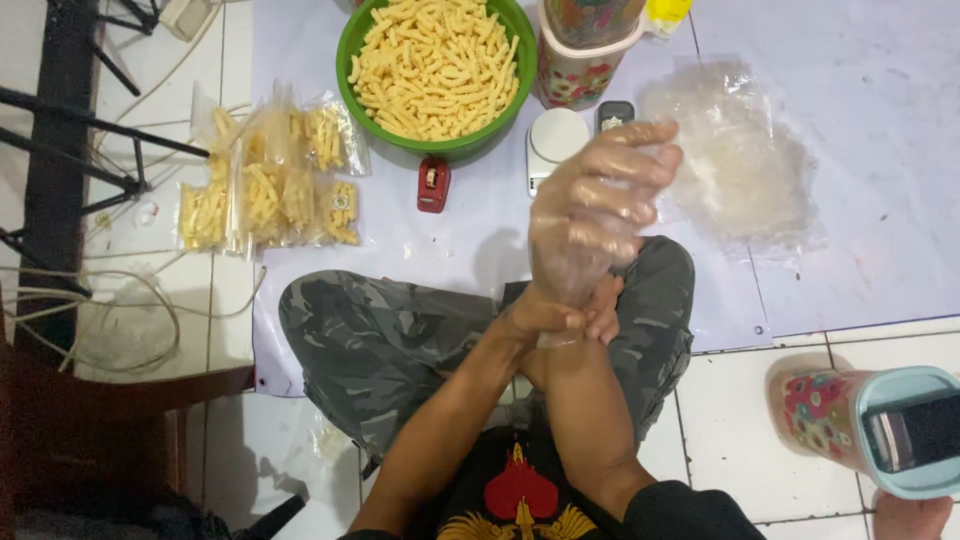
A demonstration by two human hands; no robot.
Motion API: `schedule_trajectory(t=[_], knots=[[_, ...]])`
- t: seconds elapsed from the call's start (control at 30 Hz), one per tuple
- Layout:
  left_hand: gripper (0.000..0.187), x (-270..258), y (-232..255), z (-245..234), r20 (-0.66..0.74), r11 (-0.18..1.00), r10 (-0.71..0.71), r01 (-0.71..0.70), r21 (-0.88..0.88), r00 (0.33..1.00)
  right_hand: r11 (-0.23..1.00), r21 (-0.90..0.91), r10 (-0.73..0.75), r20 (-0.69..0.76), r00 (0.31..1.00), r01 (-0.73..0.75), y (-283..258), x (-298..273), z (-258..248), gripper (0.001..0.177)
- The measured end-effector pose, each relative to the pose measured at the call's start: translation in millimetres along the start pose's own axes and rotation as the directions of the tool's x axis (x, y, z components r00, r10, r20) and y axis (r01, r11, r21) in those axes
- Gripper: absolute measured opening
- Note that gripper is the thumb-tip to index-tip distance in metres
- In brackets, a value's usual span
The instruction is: Packaging snacks from a large bowl into individual plastic bags
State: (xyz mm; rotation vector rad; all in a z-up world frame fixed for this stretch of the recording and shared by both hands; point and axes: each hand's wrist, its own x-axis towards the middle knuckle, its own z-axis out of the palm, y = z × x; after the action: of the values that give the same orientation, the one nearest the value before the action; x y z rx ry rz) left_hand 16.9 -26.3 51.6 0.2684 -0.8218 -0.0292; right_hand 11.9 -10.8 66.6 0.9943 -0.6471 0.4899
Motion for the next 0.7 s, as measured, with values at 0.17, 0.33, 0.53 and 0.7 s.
schedule_trajectory(t=[0.17, 0.33, 0.53, 0.7], knots=[[0.018, -98.2, 19.4, -8.6, -0.113, 0.918, -0.359, 0.372, 0.136, 0.927, 0.987, -0.1, 0.106, -0.171, 0.98, -0.124, -11.9, 6.7, 9.6, 0.029], [0.074, -95.3, 35.9, 12.7, -0.399, 0.714, -0.533, 0.65, 0.261, 0.746, 0.901, -0.394, 0.062, -0.299, 0.952, -0.182, -44.0, 5.2, 7.6, 0.032], [0.09, -96.2, 0.6, -38.1, -0.645, 0.861, -0.372, 0.507, 0.029, 0.668, 0.308, -0.902, -0.263, -0.386, 0.884, -0.302, -94.5, -2.1, -8.5, 0.046], [0.06, -79.3, -41.1, -33.4, -0.76, 0.853, -0.374, 0.52, -0.057, 0.531, -0.18, -0.9, -0.315, -0.33, 0.89, -0.397, -112.0, 4.7, -0.6, 0.046]])
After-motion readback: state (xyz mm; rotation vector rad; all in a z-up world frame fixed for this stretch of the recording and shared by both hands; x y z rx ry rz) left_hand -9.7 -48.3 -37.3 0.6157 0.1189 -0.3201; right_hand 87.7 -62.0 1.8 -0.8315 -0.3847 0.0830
